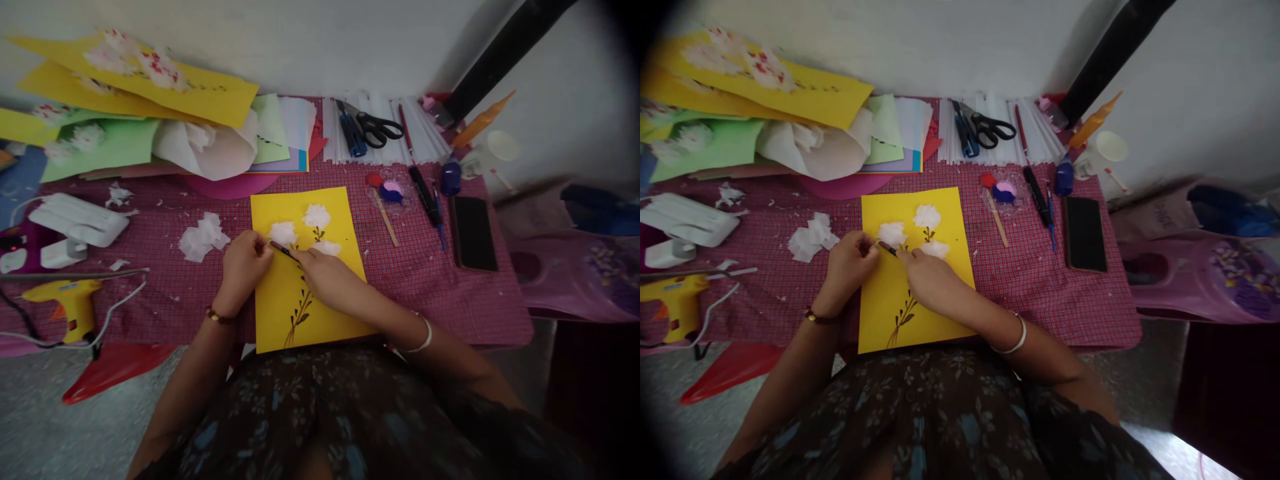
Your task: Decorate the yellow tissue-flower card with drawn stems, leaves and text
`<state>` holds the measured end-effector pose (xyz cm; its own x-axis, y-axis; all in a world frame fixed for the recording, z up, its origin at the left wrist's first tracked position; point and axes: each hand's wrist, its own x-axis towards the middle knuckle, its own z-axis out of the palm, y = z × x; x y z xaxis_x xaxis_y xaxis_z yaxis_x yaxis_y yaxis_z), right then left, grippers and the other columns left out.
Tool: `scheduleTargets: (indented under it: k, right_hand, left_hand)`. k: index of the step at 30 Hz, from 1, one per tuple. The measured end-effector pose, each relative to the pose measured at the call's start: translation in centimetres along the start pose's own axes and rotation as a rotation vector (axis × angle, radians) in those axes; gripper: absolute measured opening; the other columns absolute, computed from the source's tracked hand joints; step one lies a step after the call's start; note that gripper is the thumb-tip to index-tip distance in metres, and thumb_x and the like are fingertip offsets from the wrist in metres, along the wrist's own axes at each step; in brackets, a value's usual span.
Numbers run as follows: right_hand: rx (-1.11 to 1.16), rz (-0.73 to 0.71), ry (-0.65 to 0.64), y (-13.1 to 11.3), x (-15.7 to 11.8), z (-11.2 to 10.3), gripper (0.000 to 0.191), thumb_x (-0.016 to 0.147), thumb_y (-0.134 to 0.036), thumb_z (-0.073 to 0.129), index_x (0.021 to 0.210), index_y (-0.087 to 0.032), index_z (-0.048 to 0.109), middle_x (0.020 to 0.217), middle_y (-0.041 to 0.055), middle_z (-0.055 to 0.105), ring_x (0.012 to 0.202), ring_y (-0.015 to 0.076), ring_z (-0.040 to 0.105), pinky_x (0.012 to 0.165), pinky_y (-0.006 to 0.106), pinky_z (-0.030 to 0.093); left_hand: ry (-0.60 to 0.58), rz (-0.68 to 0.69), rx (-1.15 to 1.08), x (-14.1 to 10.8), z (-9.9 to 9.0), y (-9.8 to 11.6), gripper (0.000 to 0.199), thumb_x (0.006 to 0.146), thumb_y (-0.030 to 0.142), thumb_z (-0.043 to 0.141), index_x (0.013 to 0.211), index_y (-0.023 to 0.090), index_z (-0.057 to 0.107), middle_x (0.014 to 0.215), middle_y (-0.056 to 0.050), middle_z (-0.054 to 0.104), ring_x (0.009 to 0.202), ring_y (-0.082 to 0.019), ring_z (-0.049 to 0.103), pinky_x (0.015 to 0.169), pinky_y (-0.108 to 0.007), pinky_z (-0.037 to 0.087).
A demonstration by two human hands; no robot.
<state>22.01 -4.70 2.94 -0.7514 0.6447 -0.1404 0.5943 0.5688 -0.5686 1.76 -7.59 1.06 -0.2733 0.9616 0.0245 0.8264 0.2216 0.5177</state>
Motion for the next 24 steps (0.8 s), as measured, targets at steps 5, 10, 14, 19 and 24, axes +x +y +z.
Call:
scheduleTargets:
  k: [5, 10, 14, 19, 24]
  right_hand:
    - [0.026, 0.028, 0.023, -0.2, -0.1, -0.7, 0.054, 0.092, -0.009, 0.039, 0.144, -0.013, 0.050, 0.109, 0.0149, 0.070, 0.091, 0.0239, 0.067, 0.084, 0.039, 0.052]
    - [0.019, 0.008, -0.012, -0.2, 0.2, -0.4, 0.058, 0.091, -0.008, 0.040, 0.149, -0.010, 0.043, 0.111, 0.0163, 0.069, 0.091, 0.0234, 0.065, 0.081, 0.037, 0.051]
    - [-0.012, 0.002, -0.004, -0.2, 0.3, 0.2, 0.061, 0.086, -0.006, 0.041, 0.147, -0.010, 0.045, 0.111, 0.0168, 0.068, 0.086, 0.0221, 0.063, 0.075, 0.035, 0.048]
    - [-0.007, 0.008, -0.011, -0.3, 0.3, 0.3, 0.063, 0.088, -0.007, 0.039, 0.150, -0.009, 0.041, 0.112, 0.0179, 0.067, 0.087, 0.0226, 0.063, 0.075, 0.035, 0.048]
    - [0.017, -0.006, 0.011, 0.1, 0.4, 0.7, 0.063, 0.087, -0.007, 0.040, 0.150, -0.011, 0.042, 0.110, 0.0169, 0.068, 0.084, 0.0219, 0.062, 0.074, 0.035, 0.048]
  left_hand:
    - [0.017, -0.017, 0.006, 0.0, 0.1, 0.1, 0.007, 0.079, 0.021, 0.052, 0.073, 0.021, 0.050, 0.076, -0.002, 0.058, 0.068, -0.018, 0.050, 0.065, -0.032, 0.034]
    - [0.034, -0.026, -0.018, 0.1, 0.2, 0.2, 0.008, 0.079, 0.019, 0.054, 0.072, 0.022, 0.050, 0.075, -0.002, 0.056, 0.069, -0.018, 0.049, 0.065, -0.033, 0.033]
    - [0.049, -0.026, -0.102, 0.2, 0.3, 0.0, 0.010, 0.075, 0.016, 0.058, 0.070, 0.022, 0.051, 0.073, -0.002, 0.054, 0.068, -0.018, 0.047, 0.065, -0.033, 0.032]
    - [0.102, -0.078, -0.317, 0.4, 0.1, -0.5, 0.009, 0.067, 0.016, 0.061, 0.065, 0.021, 0.053, 0.066, 0.001, 0.052, 0.063, -0.016, 0.045, 0.062, -0.031, 0.031]
    - [0.181, -0.192, -0.666, 0.6, -0.1, -0.9, 0.007, 0.069, 0.024, 0.057, 0.065, 0.021, 0.051, 0.056, 0.003, 0.049, 0.052, -0.012, 0.041, 0.052, -0.026, 0.030]
